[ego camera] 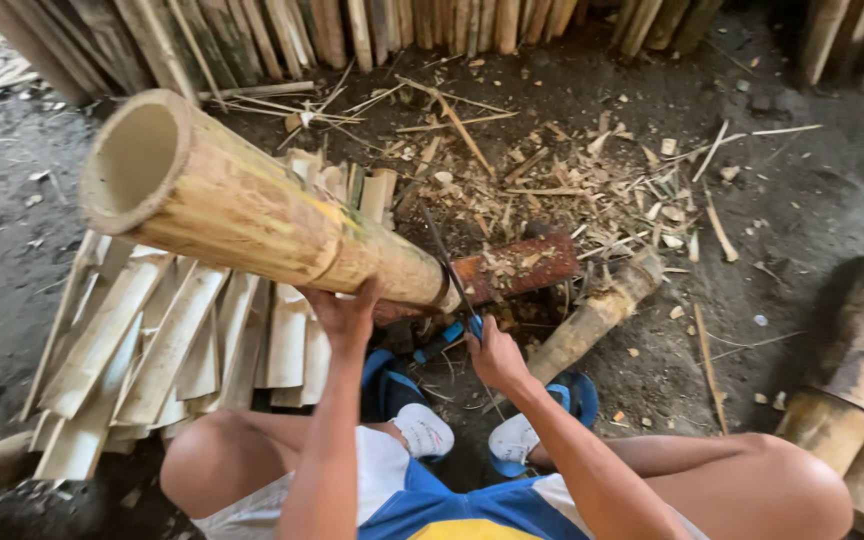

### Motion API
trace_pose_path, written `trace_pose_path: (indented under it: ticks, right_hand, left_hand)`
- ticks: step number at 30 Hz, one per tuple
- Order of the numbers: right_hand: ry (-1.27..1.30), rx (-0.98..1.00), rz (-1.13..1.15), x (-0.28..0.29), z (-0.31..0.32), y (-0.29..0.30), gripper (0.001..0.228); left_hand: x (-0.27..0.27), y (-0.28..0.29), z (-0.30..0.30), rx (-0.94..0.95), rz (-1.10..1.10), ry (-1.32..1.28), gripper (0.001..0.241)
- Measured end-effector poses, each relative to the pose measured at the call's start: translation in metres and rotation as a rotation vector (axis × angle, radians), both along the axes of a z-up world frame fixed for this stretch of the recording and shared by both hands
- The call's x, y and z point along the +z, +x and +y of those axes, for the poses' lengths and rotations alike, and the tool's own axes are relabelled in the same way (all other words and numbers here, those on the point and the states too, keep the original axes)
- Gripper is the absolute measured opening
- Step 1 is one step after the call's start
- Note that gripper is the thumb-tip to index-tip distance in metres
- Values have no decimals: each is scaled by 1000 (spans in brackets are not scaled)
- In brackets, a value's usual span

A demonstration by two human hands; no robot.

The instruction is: The person sits on the ground and uses a knife and a wooden mallet to split a large bamboo pole into smaller strips. They repeatedly position the bamboo, strike the knife with the mallet, and separate the resulting pieces.

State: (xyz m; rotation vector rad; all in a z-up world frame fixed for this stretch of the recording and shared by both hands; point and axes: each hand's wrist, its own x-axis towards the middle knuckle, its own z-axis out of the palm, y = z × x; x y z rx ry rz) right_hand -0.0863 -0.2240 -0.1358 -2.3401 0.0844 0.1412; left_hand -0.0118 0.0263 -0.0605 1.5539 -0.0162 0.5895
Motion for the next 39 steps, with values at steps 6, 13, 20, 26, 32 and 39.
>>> trace_pose_path:
  ticks: [6,13,20,26,32,39]
  right_hand:
    - [107,130,-169,43,14,-6,33]
    - [-101,-39,82,-59,-15,12,30]
    - [-62,-109,98,-71,-13,-27,37]
    - [-25,-71,207,-44,-23,-4,34]
    - [69,92,11,33,10,0,32]
    - [-92,-14,222,-59,-39,18,26]
  left_hand:
    - [13,13,1,-231,89,-845,107]
    - [-13,14,12,-709,121,-1529,78]
    - [-2,21,-13,-305,78,-657,94]
    - [11,23,27,-672,290,-1522,104]
    - [22,4,32,-185,48,-21,95]
    - [25,9,33,-154,90,53,83]
